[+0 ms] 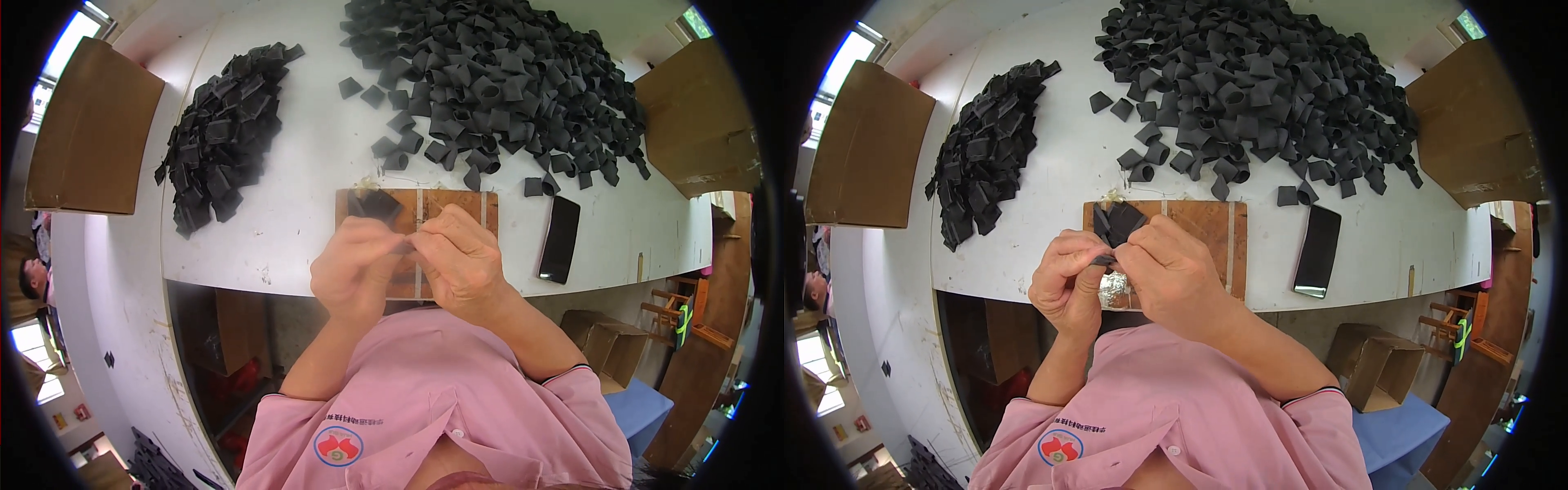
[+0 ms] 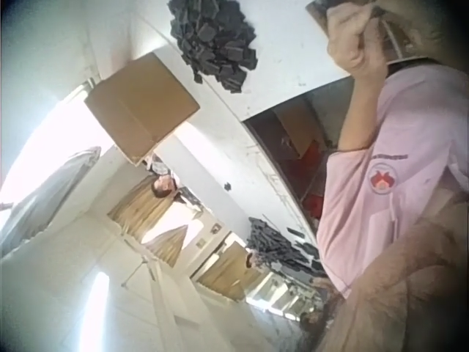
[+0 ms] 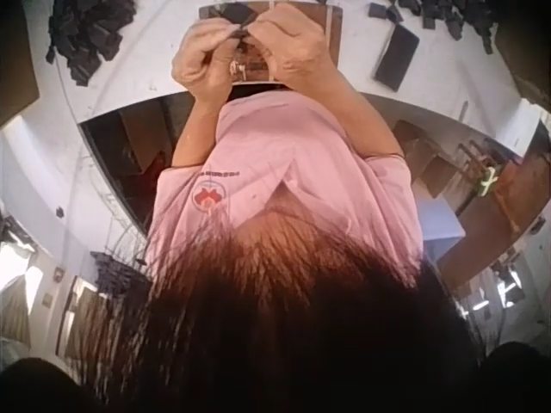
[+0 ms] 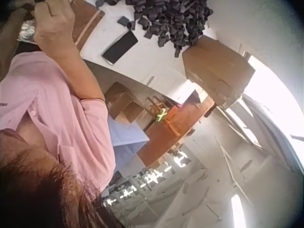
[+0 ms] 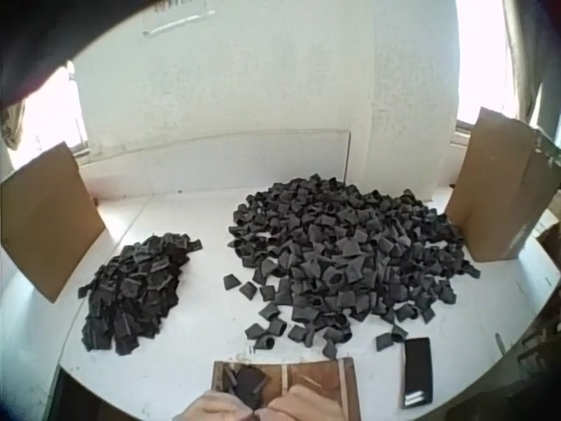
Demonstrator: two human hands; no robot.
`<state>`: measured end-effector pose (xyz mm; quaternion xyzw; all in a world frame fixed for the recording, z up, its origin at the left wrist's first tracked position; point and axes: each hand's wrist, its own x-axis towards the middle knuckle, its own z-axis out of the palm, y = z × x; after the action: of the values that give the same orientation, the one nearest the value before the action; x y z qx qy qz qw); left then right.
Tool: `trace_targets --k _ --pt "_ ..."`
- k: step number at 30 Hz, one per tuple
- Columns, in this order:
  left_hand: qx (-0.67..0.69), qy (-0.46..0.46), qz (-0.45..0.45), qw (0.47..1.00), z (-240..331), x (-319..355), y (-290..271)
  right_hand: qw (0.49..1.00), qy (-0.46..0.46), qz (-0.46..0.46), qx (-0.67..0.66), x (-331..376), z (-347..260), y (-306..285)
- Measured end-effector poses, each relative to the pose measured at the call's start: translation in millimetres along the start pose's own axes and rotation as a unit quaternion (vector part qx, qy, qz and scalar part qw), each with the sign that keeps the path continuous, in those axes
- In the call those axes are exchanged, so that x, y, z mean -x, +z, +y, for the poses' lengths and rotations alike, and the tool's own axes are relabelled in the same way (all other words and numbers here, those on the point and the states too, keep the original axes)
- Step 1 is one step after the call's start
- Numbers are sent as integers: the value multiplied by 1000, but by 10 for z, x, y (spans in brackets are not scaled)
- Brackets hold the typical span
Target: Trimming and assembling small black plastic components at a workbench.
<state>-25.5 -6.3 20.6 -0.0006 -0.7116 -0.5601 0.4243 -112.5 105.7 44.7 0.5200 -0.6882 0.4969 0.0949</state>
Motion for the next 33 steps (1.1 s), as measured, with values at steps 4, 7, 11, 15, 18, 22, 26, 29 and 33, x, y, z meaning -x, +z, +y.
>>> trace_targets --k 4,7,11,15,18,22,26,29,33 --pt "22 -182 74 980 -240 17 -62 972 115 -94 -179 -270 112 -259" --pt "-182 -296 26 937 -633 103 -137 917 319 55 -235 -494 358 -451" --pt "-453 -171 -103 869 -1019 181 -103 864 428 -4 -266 6 459 -283" --pt "-431 -166 -149 874 -1144 178 -64 853 463 -91 -224 469 289 -177" --pt "-402 -99 -96 905 -1127 179 -94 885 400 -155 -183 531 100 -155" --pt "-317 -126 36 939 -869 133 -46 924 325 -154 -130 597 27 -130" --pt "-28 -262 220 939 -432 188 -26 936 300 -160 -95 644 -98 -12" --pt "83 -292 229 925 -222 354 -56 942 307 -112 -80 631 -228 113" --pt "216 -383 170 882 56 538 60 948 298 -41 -108 618 -252 250"
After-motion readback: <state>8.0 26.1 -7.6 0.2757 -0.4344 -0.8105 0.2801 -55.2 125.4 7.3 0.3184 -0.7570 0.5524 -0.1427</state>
